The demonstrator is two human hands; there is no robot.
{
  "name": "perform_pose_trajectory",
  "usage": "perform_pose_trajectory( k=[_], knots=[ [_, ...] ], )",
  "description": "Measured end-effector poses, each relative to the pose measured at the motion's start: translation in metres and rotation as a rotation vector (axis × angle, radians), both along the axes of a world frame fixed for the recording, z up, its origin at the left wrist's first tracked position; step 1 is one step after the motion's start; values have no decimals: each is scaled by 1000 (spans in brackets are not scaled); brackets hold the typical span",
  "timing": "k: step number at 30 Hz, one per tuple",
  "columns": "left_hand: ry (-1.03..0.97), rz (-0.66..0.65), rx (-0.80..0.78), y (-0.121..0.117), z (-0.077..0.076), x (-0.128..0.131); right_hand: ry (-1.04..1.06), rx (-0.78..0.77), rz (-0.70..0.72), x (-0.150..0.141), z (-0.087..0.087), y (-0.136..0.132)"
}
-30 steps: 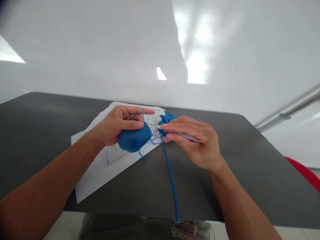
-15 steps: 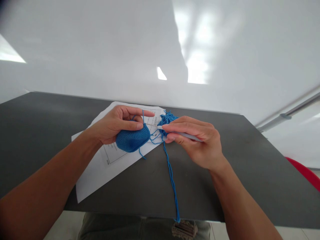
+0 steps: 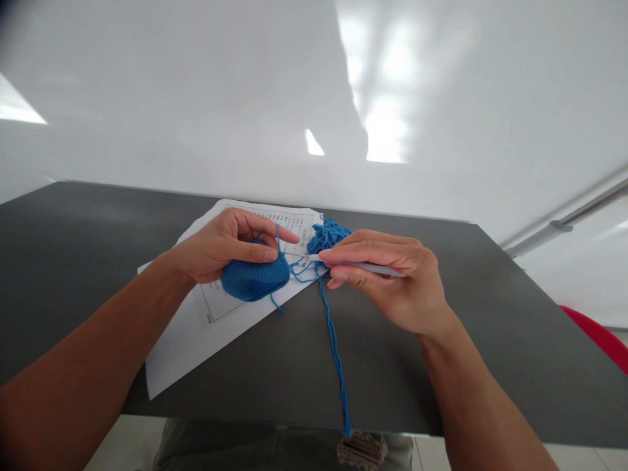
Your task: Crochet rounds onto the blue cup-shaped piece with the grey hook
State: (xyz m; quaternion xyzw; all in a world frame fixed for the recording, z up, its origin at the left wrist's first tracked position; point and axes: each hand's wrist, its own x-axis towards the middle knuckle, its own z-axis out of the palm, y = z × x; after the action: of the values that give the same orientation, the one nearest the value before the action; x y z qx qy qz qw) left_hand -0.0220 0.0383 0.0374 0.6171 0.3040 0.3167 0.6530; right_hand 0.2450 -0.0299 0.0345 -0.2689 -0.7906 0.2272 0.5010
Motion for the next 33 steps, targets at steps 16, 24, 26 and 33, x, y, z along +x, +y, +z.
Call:
perform_pose_trajectory(
  k=[16, 24, 26, 33],
  knots=[
    [-188, 53, -18, -5, -8, 11, 748, -814, 28, -33, -11, 11],
    [-267, 126, 4, -14, -21, 25, 756, -746, 50, -51, -22, 7],
    [-293, 131, -13, -16, -23, 27, 747, -695, 36, -50, -23, 8],
    [-342, 167, -4, -16, -21, 31, 803, -552, 4, -48, -30, 9]
  ],
)
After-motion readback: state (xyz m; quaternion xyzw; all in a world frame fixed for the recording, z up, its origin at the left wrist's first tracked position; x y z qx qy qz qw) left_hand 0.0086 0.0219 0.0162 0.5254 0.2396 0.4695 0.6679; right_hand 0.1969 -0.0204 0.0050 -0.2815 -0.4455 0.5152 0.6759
